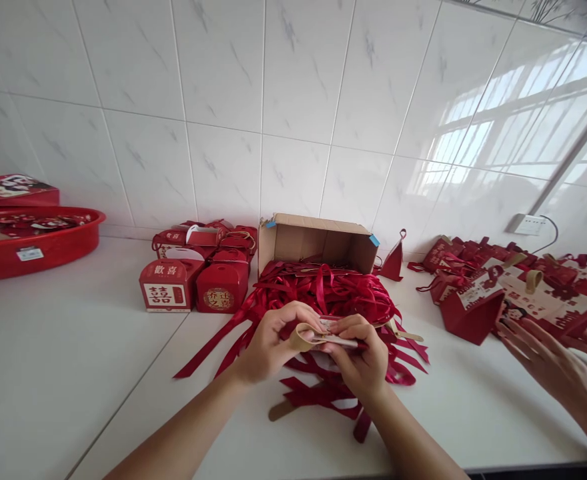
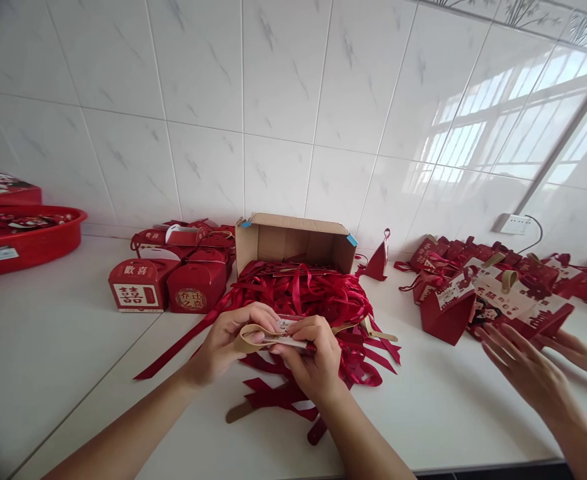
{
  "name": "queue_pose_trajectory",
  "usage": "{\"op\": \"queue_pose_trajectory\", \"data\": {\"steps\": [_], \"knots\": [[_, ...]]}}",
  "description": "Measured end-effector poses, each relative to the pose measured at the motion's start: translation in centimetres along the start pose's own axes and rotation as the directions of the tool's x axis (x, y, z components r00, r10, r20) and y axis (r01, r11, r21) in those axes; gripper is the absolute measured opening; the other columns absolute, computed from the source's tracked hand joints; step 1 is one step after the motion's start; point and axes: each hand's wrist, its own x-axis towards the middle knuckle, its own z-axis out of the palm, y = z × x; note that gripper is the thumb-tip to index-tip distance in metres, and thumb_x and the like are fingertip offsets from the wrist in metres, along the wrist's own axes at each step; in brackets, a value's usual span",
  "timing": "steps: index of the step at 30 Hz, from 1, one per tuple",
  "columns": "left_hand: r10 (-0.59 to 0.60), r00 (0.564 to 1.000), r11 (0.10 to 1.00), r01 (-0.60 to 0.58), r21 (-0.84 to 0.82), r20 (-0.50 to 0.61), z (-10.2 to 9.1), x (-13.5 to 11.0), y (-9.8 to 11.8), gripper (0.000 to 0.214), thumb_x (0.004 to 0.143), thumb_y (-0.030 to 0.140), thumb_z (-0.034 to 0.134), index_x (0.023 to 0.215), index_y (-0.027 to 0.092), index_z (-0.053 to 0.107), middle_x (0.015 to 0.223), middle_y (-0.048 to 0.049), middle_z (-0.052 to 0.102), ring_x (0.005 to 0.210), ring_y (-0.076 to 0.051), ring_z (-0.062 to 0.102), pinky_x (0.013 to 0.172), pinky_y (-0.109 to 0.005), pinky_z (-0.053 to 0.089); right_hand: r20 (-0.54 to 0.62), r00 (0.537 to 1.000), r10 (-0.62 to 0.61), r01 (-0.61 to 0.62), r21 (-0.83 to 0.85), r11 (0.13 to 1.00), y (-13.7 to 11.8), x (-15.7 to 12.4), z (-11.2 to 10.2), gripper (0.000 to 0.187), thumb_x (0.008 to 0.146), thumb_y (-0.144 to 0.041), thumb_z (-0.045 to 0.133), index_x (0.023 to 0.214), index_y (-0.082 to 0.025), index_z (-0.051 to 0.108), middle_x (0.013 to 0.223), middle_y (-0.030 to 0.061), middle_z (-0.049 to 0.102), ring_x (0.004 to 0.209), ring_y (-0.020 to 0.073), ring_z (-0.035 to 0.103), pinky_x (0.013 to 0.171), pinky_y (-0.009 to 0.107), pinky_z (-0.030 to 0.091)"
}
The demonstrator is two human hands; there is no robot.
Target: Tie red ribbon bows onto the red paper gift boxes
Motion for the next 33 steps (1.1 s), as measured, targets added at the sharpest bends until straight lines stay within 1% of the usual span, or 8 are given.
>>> {"op": "queue_pose_trajectory", "data": {"steps": [5, 14, 17, 21, 24, 27, 30, 33], "knots": [[0.065, 0.998, 0.998, -0.065, 0.016, 0.006, 0.06, -0.15, 0.01, 0.012, 0.083, 0.026, 0.062, 0.085, 0.015, 0.066, 0.088, -0.0092, 0.067, 0.097, -0.023, 0.06, 0.089, -0.038, 0.047, 0.002, 1.0, 0.003, -0.003, 0.026, 1.0, -0.01, -0.08, 0.04, 0.021, 0.077, -0.026, 0.071, 0.084, -0.023, 0.052, 0.075, 0.0017, 0.062, 0.067, 0.0172, 0.061, 0.06, 0.034, 0.054], [0.03, 1.0, 0.998, -0.03, 0.052, -0.005, -0.03, -0.16, -0.22, 0.015, 0.081, 0.027, 0.064, 0.086, 0.013, 0.065, 0.091, -0.0103, 0.065, 0.096, -0.024, 0.06, 0.086, -0.036, 0.047, -0.012, 1.0, 0.011, -0.011, 0.041, 0.999, -0.21, 0.03, 0.0, 0.019, 0.078, -0.026, 0.069, 0.083, -0.023, 0.052, 0.074, 0.0012, 0.061, 0.066, 0.0167, 0.061, 0.06, 0.033, 0.054], [0.044, 0.999, 0.997, -0.044, 0.065, 0.013, 0.01, -0.12, -0.42, 0.015, 0.081, 0.028, 0.064, 0.086, 0.013, 0.065, 0.091, -0.0102, 0.064, 0.094, -0.023, 0.06, 0.084, -0.035, 0.047, -0.017, 1.0, 0.02, -0.02, 0.043, 0.999, -0.22, 0.1, 0.01, 0.019, 0.079, -0.026, 0.069, 0.083, -0.023, 0.051, 0.073, 0.0012, 0.061, 0.065, 0.0165, 0.061, 0.059, 0.033, 0.054], [0.06, 0.998, 0.996, -0.061, 0.066, 0.016, 0.15, -0.08, -0.34, 0.012, 0.082, 0.026, 0.063, 0.083, 0.014, 0.064, 0.085, -0.0081, 0.064, 0.087, -0.021, 0.061, 0.081, -0.034, 0.048, -0.015, 1.0, 0.017, -0.016, 0.038, 0.999, -0.21, 0.12, 0.01, 0.019, 0.079, -0.027, 0.068, 0.082, -0.023, 0.051, 0.073, 0.0011, 0.06, 0.065, 0.0161, 0.06, 0.058, 0.033, 0.054], [0.083, 0.996, 0.994, -0.085, 0.062, 0.033, 0.22, -0.07, -0.16, 0.012, 0.083, 0.025, 0.061, 0.08, 0.014, 0.063, 0.083, -0.0084, 0.064, 0.086, -0.021, 0.061, 0.082, -0.035, 0.049, -0.011, 1.0, 0.024, -0.023, 0.036, 0.999, -0.17, 0.01, 0.0, 0.019, 0.079, -0.028, 0.069, 0.082, -0.023, 0.05, 0.073, 0.0011, 0.061, 0.065, 0.0162, 0.061, 0.058, 0.033, 0.054], [0.098, 0.995, 0.994, -0.099, 0.05, 0.035, 0.28, -0.08, -0.12, 0.013, 0.083, 0.026, 0.062, 0.079, 0.014, 0.064, 0.082, -0.0093, 0.065, 0.089, -0.023, 0.062, 0.084, -0.037, 0.049, -0.001, 1.0, 0.031, -0.03, 0.042, 0.999, -0.1, -0.11, 0.0, 0.019, 0.079, -0.028, 0.069, 0.083, -0.023, 0.05, 0.073, 0.001, 0.061, 0.065, 0.0163, 0.061, 0.059, 0.033, 0.054], [0.069, 0.998, 0.997, -0.069, 0.019, 0.016, 0.34, -0.18, -0.19, 0.012, 0.081, 0.026, 0.063, 0.079, 0.014, 0.062, 0.083, -0.0093, 0.066, 0.091, -0.024, 0.062, 0.085, -0.038, 0.049, 0.003, 1.0, 0.031, -0.032, 0.057, 0.998, -0.08, -0.15, 0.04, 0.019, 0.079, -0.028, 0.069, 0.083, -0.023, 0.05, 0.074, 0.0011, 0.061, 0.065, 0.0164, 0.061, 0.059, 0.033, 0.054], [-0.011, 1.0, 1.0, 0.011, 0.008, -0.017, 0.31, -0.32, -0.19, 0.015, 0.079, 0.026, 0.067, 0.087, 0.014, 0.061, 0.092, -0.0103, 0.067, 0.092, -0.023, 0.063, 0.082, -0.036, 0.05, 0.003, 0.999, 0.035, -0.035, 0.073, 0.997, -0.09, -0.14, 0.09, 0.02, 0.078, -0.026, 0.069, 0.083, -0.023, 0.05, 0.075, 0.0012, 0.06, 0.066, 0.0163, 0.061, 0.06, 0.033, 0.054]]}}
